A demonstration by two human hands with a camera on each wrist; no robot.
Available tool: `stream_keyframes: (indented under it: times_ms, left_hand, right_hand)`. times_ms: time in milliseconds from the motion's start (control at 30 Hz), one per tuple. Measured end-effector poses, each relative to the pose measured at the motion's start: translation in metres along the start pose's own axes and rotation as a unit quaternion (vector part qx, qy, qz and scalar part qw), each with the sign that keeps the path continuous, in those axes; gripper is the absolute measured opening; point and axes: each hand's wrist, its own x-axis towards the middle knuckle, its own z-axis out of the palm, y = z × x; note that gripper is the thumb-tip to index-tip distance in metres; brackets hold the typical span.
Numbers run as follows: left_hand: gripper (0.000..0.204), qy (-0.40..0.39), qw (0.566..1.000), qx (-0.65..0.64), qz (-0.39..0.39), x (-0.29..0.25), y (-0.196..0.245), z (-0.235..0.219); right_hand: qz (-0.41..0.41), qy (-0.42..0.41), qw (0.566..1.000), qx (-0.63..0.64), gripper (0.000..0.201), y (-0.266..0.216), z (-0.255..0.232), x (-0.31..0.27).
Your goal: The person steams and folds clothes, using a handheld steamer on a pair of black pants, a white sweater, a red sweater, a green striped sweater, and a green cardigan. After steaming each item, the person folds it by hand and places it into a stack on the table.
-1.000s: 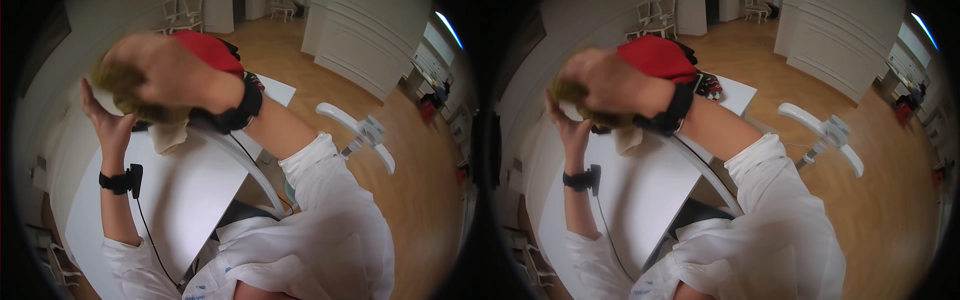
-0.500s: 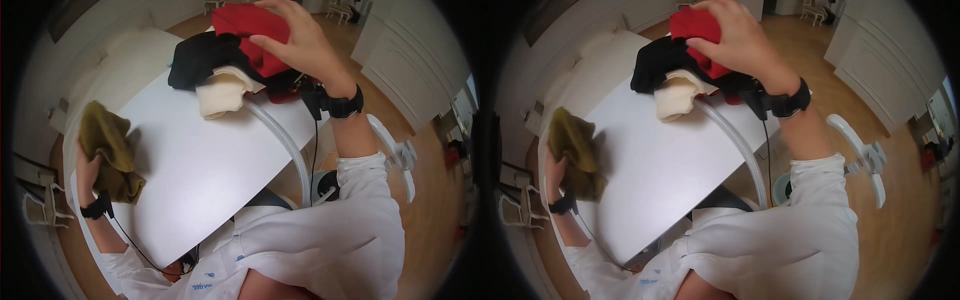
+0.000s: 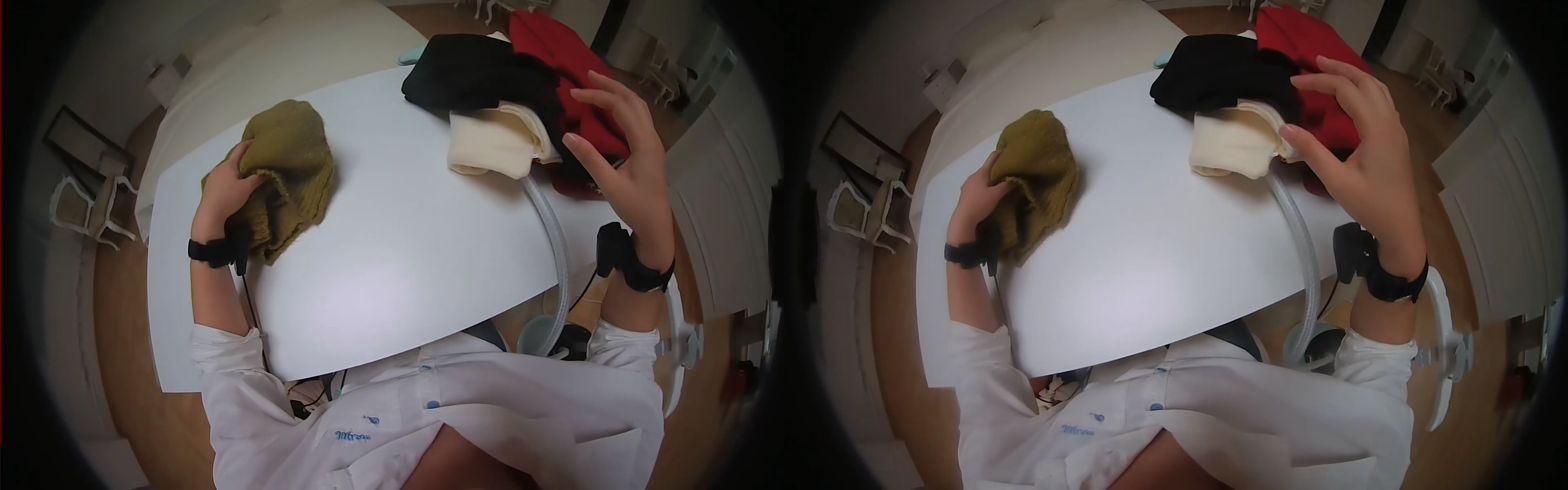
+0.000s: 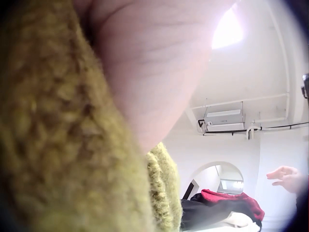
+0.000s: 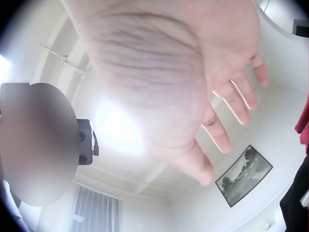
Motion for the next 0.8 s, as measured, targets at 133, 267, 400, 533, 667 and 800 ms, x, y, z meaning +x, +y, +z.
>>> stream_keyframes:
  times_ms: [133, 267, 400, 533, 667, 800]
  left_hand:
    - [0.070, -0.019, 0.999, 0.025, -0.020, -0.002, 0.005, -0.002]
    - [0.076, -0.029, 0.999, 0.027, -0.003, 0.002, -0.006, 0.008]
    - [0.078, -0.082, 0.997, 0.007, 0.002, -0.004, 0.001, 0.006]
    - [0.077, -0.090, 0.996, 0.021, -0.004, -0.005, 0.008, 0.006]
    - [0.082, -0.201, 0.979, -0.010, -0.028, -0.012, 0.041, -0.006]
    - [0.082, -0.314, 0.946, -0.076, 0.028, -0.023, 0.077, -0.012]
  right_hand:
    - [0.003, -0.141, 0.984, 0.108, 0.042, -0.019, 0.015, -0.016]
    - [-0.036, -0.314, 0.933, 0.170, 0.044, -0.043, 0.033, -0.026]
    - [-0.096, -0.426, 0.867, 0.238, 0.052, -0.058, 0.062, -0.013]
    - [-0.201, -0.441, 0.857, 0.174, 0.071, -0.077, 0.096, 0.006]
    - [-0.101, -0.486, 0.834, 0.242, 0.091, -0.105, 0.136, 0.044]
    - [-0.095, -0.359, 0.878, 0.303, 0.105, -0.100, 0.214, 0.057]
